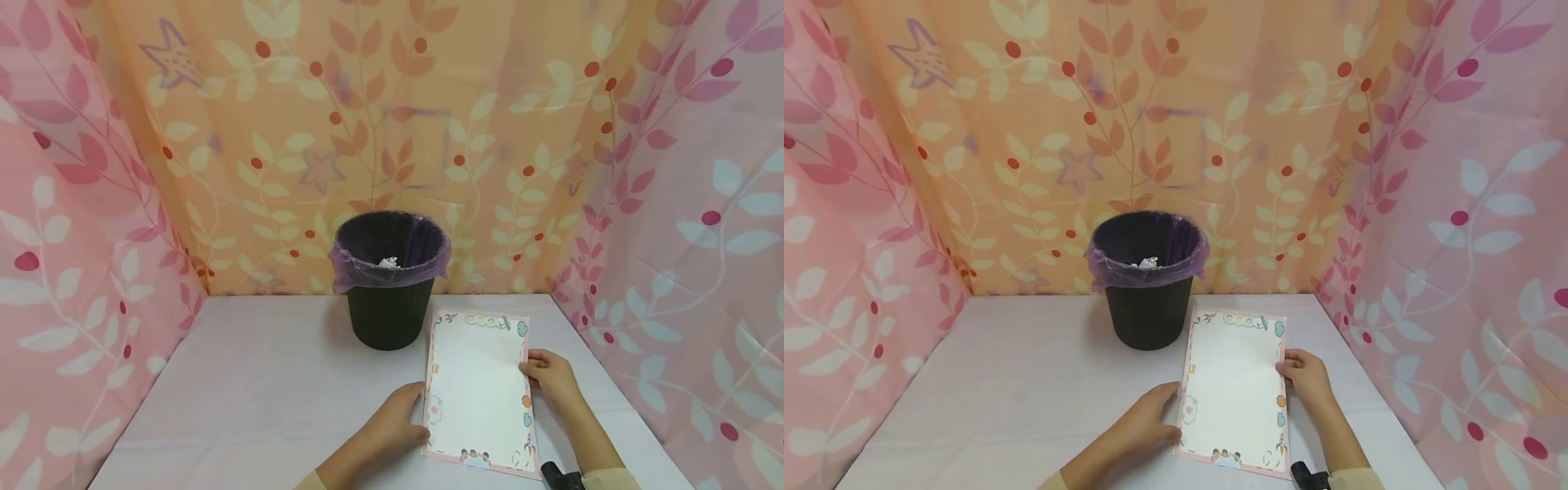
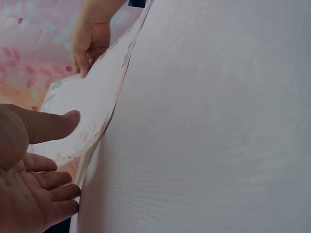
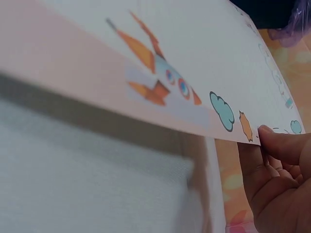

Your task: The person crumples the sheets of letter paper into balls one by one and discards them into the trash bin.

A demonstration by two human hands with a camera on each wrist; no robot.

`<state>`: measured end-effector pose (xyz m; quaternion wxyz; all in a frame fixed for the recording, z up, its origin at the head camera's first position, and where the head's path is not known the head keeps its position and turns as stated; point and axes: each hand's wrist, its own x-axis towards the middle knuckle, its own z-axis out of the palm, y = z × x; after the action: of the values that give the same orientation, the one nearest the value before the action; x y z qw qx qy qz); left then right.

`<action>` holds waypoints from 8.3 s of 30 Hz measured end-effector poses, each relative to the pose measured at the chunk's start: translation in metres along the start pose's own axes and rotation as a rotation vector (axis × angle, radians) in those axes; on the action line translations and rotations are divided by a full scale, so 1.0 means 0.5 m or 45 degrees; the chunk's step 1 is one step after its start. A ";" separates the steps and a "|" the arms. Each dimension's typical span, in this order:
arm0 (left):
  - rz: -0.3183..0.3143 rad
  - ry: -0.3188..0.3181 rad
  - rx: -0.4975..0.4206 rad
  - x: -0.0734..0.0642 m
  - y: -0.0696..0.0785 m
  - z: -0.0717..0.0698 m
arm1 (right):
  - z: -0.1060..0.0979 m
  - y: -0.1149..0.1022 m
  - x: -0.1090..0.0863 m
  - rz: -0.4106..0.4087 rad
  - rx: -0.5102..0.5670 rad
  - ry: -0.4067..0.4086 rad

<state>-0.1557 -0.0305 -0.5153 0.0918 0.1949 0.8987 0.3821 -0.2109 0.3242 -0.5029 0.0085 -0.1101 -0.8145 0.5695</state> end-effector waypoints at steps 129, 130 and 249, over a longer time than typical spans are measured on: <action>0.382 0.703 -0.008 -0.116 0.079 -0.242 | 0.270 -0.321 -0.224 -0.631 0.523 0.014; 0.370 0.657 -0.005 -0.115 0.080 -0.242 | 0.272 -0.320 -0.222 -0.611 0.569 -0.002; 0.279 0.402 -1.057 -0.100 0.072 -0.220 | 0.379 -0.270 -0.255 -0.589 0.695 -0.354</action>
<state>-0.1348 -0.1003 -0.4124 -0.0170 0.1749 0.6464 0.7424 -0.1359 0.0805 -0.4297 0.0553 0.1611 -0.6295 0.7581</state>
